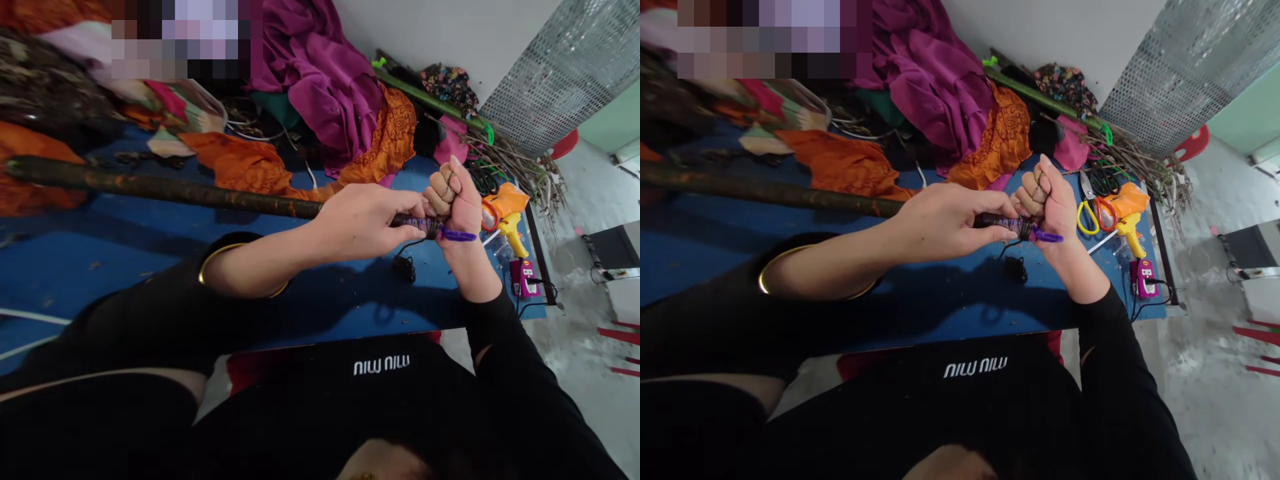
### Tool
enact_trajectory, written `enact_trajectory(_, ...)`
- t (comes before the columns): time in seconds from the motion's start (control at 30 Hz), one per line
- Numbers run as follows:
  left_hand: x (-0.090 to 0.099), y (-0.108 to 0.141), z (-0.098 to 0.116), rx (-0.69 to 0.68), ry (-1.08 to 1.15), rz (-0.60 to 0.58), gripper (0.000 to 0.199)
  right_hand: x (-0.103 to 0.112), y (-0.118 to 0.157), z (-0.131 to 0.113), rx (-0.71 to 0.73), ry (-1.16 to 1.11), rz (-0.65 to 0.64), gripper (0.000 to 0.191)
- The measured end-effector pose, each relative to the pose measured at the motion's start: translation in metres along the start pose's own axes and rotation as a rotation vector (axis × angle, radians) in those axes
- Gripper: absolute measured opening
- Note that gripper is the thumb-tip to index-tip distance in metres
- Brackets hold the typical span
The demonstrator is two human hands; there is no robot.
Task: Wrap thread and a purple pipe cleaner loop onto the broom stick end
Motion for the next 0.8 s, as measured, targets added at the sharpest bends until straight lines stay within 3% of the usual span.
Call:
enact_trajectory(0.27, 0.0, -0.004, -0.008, 0.03, 0.187, -0.01, 0.027, -0.009, 0.008, -0.026, 0.168, 0.179, -0.187, 0.054)
enact_trajectory(0.5, -0.001, -0.003, -0.003, -0.016, 0.172, -0.061, 0.029, 0.002, 0.007, -0.04, 0.248, 0.338, -0.21, 0.048)
enact_trajectory(0.8, -0.004, -0.004, -0.005, -0.021, 0.127, -0.034, 0.024, -0.012, 0.017, -0.048, 0.296, 0.485, -0.352, 0.05)
Point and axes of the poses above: each hand's wrist, its own y-axis away from the middle knuckle, its own x-axis out of the back of the hand, z = x × y, the point moved 5 cm from there along -y, towards the middle knuckle
